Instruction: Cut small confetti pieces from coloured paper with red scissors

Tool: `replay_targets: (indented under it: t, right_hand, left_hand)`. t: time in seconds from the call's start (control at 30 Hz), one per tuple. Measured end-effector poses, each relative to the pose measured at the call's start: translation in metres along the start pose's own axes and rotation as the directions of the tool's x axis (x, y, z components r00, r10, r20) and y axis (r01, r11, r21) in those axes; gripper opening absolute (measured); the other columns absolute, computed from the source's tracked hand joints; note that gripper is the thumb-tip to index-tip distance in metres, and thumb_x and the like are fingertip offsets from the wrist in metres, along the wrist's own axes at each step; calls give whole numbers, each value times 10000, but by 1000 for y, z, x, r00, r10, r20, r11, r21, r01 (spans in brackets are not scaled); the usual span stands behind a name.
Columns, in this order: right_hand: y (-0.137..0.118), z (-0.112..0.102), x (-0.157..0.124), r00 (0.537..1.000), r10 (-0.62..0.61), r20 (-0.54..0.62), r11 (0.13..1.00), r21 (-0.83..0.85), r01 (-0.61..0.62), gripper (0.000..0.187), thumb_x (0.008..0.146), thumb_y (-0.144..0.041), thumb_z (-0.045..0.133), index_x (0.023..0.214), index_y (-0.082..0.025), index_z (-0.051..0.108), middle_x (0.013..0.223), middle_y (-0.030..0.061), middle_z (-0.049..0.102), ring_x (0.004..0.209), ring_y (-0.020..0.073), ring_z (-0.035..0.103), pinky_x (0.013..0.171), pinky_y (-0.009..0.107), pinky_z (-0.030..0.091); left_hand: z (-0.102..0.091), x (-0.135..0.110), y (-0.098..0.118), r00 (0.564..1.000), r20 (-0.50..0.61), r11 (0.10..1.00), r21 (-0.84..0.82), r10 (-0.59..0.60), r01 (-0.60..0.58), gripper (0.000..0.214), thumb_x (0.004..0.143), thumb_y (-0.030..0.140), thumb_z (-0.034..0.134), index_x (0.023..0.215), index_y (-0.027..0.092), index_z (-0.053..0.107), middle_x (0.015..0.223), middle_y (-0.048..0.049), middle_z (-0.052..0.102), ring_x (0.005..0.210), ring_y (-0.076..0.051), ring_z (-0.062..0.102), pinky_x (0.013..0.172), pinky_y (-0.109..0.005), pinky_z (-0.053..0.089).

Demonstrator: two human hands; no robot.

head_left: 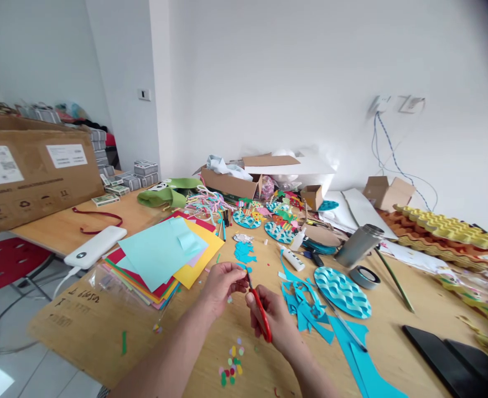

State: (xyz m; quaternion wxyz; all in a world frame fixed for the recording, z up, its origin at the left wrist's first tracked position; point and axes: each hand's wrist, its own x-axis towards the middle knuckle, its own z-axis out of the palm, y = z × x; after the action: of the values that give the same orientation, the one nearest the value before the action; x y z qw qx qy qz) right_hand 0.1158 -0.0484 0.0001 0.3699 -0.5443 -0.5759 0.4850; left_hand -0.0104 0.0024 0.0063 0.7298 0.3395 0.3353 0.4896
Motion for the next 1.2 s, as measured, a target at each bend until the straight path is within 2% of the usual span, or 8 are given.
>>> replay_targets:
  t: [0.37,0.87,1.2]
  right_hand:
    - [-1,0,1,1000,-9,5,1000,23,9,377,768,-514,532,643,-188,389,403,-76,479,300,54,432,303,130,281]
    - [2,1,1,1000,-3,-8,1000,3,3,390,760,-536,525,645,-190,388,407,-70,499,290,59,430,300,140,275]
    - [-4,1,0,1000,8,-17,1000,-10,-8,408,752,-560,516,629,-197,375,383,-84,453,287,62,424,301,145,271]
  left_hand:
    - [1,0,-3,1000,-7,1000,-1,27,-27,122,571,201,654,613,106,589,586,-44,621,534,-113,550,544,-231,416]
    - [2,0,-2,1000,-26,1000,-4,-3,3,131,573,212,656,614,111,582,590,-42,621,533,-116,551,532,-230,416]
    - [2,0,-3,1000,-22,1000,7,19,-19,122,571,204,658,607,109,590,580,-37,613,530,-110,547,537,-227,418]
